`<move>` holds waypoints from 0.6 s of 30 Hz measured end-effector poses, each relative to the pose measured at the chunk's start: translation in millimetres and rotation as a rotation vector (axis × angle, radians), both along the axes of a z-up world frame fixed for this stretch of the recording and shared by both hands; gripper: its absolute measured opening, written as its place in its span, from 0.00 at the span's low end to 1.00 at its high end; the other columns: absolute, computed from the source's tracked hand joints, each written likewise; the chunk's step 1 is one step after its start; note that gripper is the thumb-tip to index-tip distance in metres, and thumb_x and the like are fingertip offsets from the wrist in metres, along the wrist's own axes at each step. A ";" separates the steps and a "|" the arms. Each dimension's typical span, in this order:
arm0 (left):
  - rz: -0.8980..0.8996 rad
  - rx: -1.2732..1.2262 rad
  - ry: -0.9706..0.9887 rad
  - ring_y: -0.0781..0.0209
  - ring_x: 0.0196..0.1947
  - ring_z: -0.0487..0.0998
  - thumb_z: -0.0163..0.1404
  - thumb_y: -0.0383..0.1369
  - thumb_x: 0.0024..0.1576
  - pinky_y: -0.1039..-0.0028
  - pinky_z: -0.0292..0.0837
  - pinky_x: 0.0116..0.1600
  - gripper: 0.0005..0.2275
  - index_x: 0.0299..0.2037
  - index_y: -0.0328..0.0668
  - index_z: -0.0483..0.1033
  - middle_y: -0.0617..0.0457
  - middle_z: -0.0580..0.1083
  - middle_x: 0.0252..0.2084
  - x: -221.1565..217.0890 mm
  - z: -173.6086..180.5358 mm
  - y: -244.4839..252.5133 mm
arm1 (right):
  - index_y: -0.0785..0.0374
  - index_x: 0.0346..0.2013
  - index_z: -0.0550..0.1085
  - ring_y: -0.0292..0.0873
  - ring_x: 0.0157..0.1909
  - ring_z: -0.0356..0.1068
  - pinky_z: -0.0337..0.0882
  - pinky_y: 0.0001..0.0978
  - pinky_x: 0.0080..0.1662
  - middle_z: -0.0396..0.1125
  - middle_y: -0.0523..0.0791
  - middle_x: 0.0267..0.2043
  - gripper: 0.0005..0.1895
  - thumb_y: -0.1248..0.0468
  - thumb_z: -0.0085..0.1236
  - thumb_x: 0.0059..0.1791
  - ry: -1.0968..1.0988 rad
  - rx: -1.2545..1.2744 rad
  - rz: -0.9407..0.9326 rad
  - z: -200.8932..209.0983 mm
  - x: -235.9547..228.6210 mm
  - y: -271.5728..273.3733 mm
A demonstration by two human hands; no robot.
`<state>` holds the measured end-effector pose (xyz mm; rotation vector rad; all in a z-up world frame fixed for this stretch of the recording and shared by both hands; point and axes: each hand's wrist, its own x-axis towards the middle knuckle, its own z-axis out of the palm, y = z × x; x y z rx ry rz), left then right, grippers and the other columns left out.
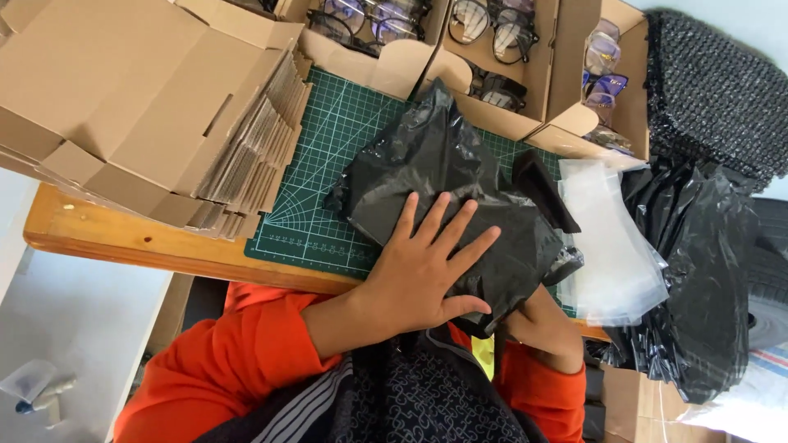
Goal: The person wipes sunglasses with a cloth, places them in a plastic bag, wraps the bag in bubble wrap, and then packs the bundle into a small cardboard box before placing it into a larger black shipping bag.
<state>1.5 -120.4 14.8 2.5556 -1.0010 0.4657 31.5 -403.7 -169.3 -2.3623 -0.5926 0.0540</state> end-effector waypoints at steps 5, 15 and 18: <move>-0.030 0.013 0.020 0.30 0.74 0.56 0.26 0.70 0.57 0.35 0.46 0.73 0.41 0.76 0.57 0.49 0.40 0.55 0.76 3.8 -1.2 -10.9 | 0.56 0.41 0.71 0.40 0.37 0.56 0.48 0.36 0.43 0.59 0.39 0.31 0.17 0.52 0.61 0.44 0.020 0.000 0.048 43.6 5.8 6.5; -0.332 -0.393 0.324 0.32 0.75 0.53 0.30 0.56 0.64 0.36 0.47 0.73 0.31 0.73 0.46 0.52 0.38 0.51 0.75 17.6 32.6 13.3 | 0.52 0.39 0.74 0.42 0.43 0.59 0.48 0.37 0.49 0.63 0.38 0.37 0.18 0.48 0.66 0.42 0.016 -0.004 0.135 198.2 -58.6 31.0; -0.235 -0.314 0.290 0.45 0.65 0.66 0.38 0.44 0.65 0.43 0.54 0.71 0.18 0.56 0.42 0.71 0.43 0.69 0.62 33.9 32.2 40.1 | 0.50 0.38 0.74 0.43 0.45 0.60 0.49 0.37 0.51 0.64 0.38 0.39 0.18 0.47 0.67 0.41 0.009 0.002 0.136 200.8 -67.5 25.7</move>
